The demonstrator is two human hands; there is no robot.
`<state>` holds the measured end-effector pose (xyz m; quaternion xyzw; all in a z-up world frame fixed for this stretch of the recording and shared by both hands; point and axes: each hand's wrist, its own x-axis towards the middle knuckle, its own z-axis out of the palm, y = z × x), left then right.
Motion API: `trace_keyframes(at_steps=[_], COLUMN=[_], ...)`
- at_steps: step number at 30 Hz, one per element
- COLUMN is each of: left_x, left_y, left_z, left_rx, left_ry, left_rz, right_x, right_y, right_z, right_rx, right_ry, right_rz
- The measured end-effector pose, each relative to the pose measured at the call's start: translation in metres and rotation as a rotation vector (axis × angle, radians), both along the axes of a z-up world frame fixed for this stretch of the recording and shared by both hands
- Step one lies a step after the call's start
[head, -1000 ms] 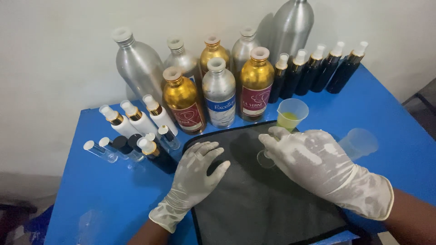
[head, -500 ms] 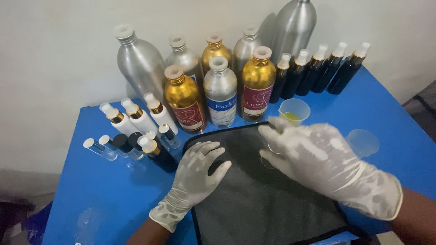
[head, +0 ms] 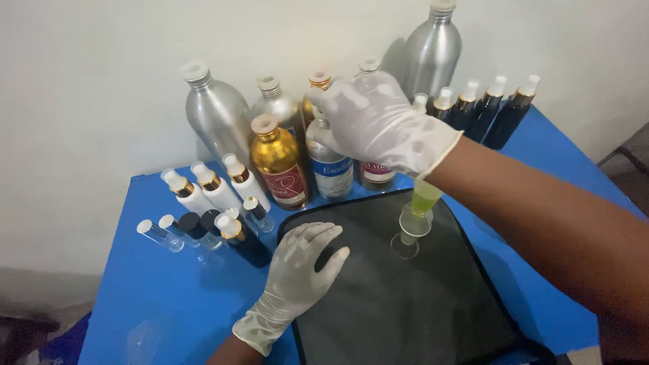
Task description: The person is pouring liquids from larger aluminum and gold bottles into small measuring cups on a table.
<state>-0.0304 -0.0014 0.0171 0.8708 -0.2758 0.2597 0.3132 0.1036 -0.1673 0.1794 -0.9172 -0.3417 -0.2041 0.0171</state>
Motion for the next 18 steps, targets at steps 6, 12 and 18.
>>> trace_keyframes(at_steps=[6,12,18], left_x=[-0.004,-0.002,-0.005], left_y=[0.002,0.001,0.0], left_z=[0.003,0.004,0.006], left_rx=[-0.019,-0.041,-0.08], left_ry=[-0.05,-0.049,-0.029], left_rz=[-0.011,-0.014,0.028], right_x=[0.006,0.021,0.008], right_y=[0.023,0.012,0.008], right_z=[-0.003,-0.016,-0.007], right_rx=[-0.116,0.019,0.035], right_ry=[0.184,0.088,0.121], right_rz=[-0.215,-0.078,-0.132])
